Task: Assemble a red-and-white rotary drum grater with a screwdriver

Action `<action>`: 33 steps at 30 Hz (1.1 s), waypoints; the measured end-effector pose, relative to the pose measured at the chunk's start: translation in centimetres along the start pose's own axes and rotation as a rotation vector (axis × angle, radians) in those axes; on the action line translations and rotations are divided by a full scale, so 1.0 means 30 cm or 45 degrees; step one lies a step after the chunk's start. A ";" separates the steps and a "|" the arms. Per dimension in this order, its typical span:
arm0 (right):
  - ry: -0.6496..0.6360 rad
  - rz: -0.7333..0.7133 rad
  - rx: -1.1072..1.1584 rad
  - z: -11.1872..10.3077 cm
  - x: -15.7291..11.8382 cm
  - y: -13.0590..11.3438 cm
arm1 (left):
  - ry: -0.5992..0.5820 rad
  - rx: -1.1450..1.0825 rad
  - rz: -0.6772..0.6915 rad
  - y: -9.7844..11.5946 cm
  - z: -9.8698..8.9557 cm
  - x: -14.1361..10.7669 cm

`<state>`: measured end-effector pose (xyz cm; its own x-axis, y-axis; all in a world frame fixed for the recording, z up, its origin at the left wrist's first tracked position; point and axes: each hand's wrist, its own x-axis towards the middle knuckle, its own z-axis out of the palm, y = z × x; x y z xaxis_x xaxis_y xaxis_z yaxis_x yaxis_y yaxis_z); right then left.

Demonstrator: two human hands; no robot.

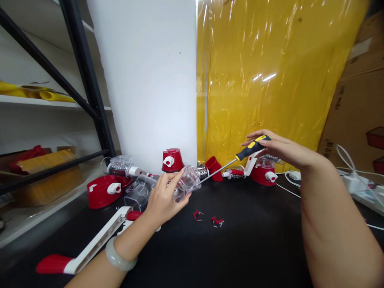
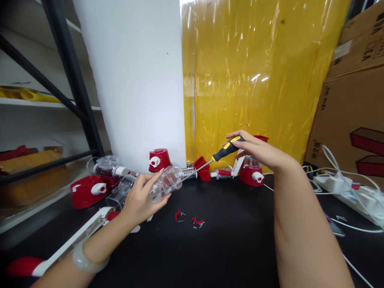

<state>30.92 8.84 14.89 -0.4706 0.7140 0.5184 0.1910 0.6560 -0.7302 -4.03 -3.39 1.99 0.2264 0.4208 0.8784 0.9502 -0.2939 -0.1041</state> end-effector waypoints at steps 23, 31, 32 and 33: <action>0.156 0.112 -0.120 0.035 0.021 -0.006 | 0.031 -0.024 -0.007 0.008 -0.001 0.007; -0.003 -0.139 0.343 0.048 0.024 0.003 | 0.011 -0.003 -0.027 0.007 -0.003 0.009; -0.009 -0.130 0.333 0.050 0.021 -0.004 | 0.013 0.004 -0.027 0.007 -0.003 0.010; 0.010 -0.111 0.304 0.053 0.019 -0.011 | 0.022 0.009 -0.025 0.008 -0.004 0.011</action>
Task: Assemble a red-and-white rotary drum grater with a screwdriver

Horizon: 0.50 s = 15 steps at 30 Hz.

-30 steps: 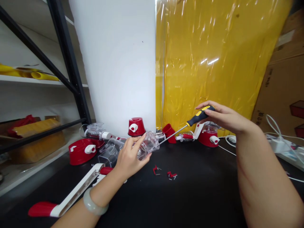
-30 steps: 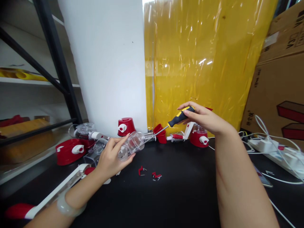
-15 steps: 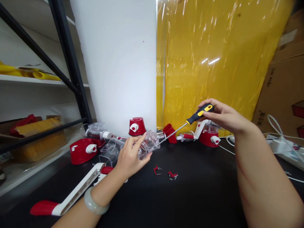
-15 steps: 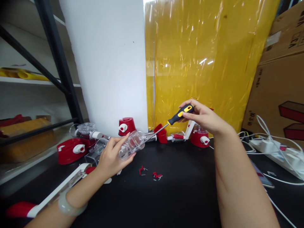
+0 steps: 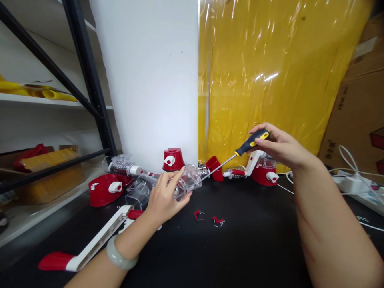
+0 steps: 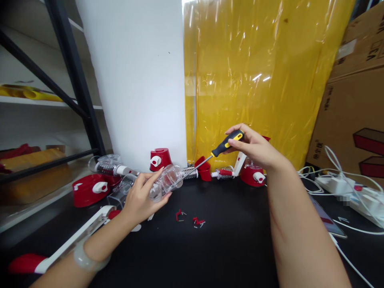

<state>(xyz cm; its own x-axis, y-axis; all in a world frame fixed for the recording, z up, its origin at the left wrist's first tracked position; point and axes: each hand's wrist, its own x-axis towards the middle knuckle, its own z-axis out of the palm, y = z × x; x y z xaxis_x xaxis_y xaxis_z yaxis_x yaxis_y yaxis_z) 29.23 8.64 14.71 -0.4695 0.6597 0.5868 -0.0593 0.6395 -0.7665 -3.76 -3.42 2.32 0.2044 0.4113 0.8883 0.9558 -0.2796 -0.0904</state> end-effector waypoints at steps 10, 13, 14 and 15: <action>0.437 -0.067 -0.117 0.058 0.033 -0.004 | 0.013 -0.014 -0.015 0.003 -0.008 0.005; 0.513 -0.078 -0.064 0.049 0.037 0.000 | 0.019 -0.024 -0.025 0.000 -0.011 0.007; 0.532 -0.083 -0.042 0.043 0.039 0.002 | 0.020 -0.031 -0.024 0.000 -0.011 0.008; 0.556 -0.090 -0.016 0.036 0.042 0.005 | 0.020 -0.041 -0.019 -0.001 -0.012 0.009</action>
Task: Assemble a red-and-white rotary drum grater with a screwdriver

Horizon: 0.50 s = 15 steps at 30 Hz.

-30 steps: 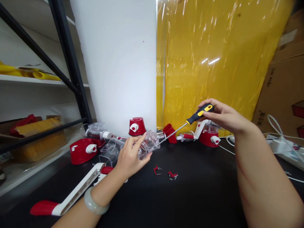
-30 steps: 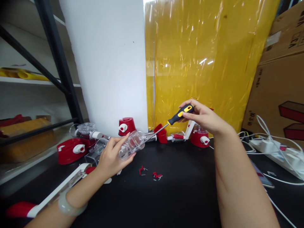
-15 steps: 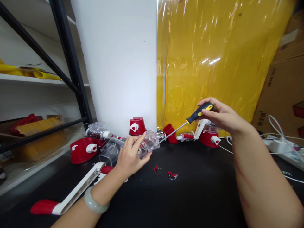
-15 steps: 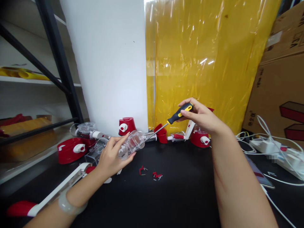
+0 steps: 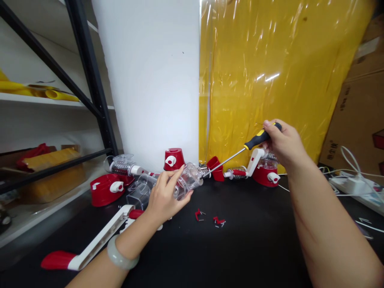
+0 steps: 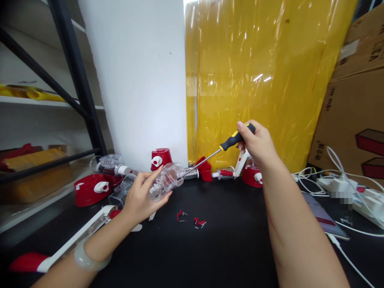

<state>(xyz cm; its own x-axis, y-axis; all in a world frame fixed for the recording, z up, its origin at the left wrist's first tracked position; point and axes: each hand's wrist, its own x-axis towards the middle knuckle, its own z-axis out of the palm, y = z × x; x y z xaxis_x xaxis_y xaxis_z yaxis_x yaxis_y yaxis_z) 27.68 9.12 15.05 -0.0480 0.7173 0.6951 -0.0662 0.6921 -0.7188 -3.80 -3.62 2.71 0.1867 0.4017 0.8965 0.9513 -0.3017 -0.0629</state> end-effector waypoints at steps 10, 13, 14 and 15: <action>0.334 -0.231 0.153 0.005 -0.007 -0.028 | 0.061 -0.192 0.058 0.002 0.001 -0.001; 0.284 -0.264 0.122 0.018 -0.019 -0.038 | 0.052 -0.212 0.082 0.005 0.000 -0.002; 0.272 -0.270 0.108 0.022 -0.023 -0.040 | 0.052 -0.216 0.090 0.006 0.000 -0.002; 0.266 -0.276 0.090 0.025 -0.025 -0.041 | 0.052 -0.220 0.097 0.008 -0.001 -0.002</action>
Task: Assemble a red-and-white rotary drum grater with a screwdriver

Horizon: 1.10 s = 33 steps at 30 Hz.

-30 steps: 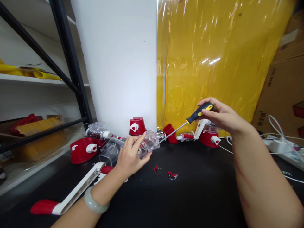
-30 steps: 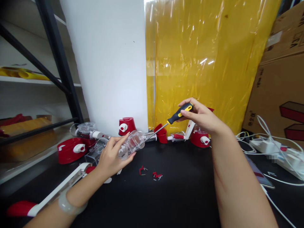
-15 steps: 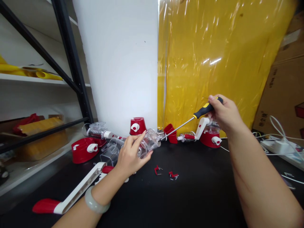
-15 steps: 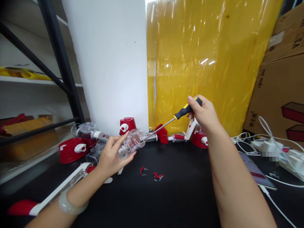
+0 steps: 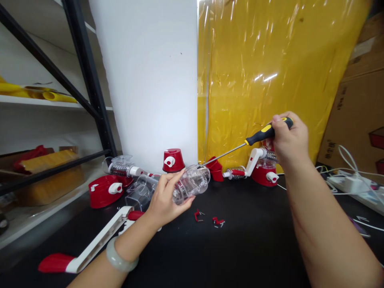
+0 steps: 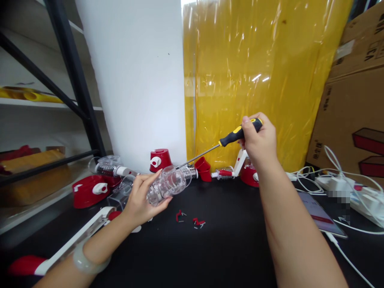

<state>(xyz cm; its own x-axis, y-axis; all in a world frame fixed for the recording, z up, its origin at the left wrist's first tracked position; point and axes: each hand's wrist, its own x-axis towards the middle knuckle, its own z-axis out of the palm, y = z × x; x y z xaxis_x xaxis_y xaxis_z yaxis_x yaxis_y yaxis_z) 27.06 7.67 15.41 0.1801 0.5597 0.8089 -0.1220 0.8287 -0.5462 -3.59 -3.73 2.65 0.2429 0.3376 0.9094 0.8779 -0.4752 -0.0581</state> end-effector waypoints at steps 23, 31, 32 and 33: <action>-0.358 -0.040 -0.531 -0.056 -0.001 -0.047 | -0.160 -0.132 0.005 -0.011 0.010 -0.023; -0.525 -0.173 -0.382 -0.098 0.018 -0.035 | -0.149 -0.192 -0.040 -0.011 0.012 -0.016; -0.521 -0.190 -0.420 -0.097 0.016 -0.043 | -0.144 -0.198 -0.035 -0.010 0.012 -0.015; -0.519 -0.199 -0.466 -0.095 0.014 -0.051 | -0.144 -0.204 -0.027 -0.007 0.012 -0.014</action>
<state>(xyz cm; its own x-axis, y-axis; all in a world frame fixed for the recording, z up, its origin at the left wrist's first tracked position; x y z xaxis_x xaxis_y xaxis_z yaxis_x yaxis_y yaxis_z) 30.11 6.65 15.95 -0.2313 0.4450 0.8651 0.2349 0.8885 -0.3942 -3.74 -3.47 2.12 0.2778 0.4337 0.8572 0.8085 -0.5875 0.0352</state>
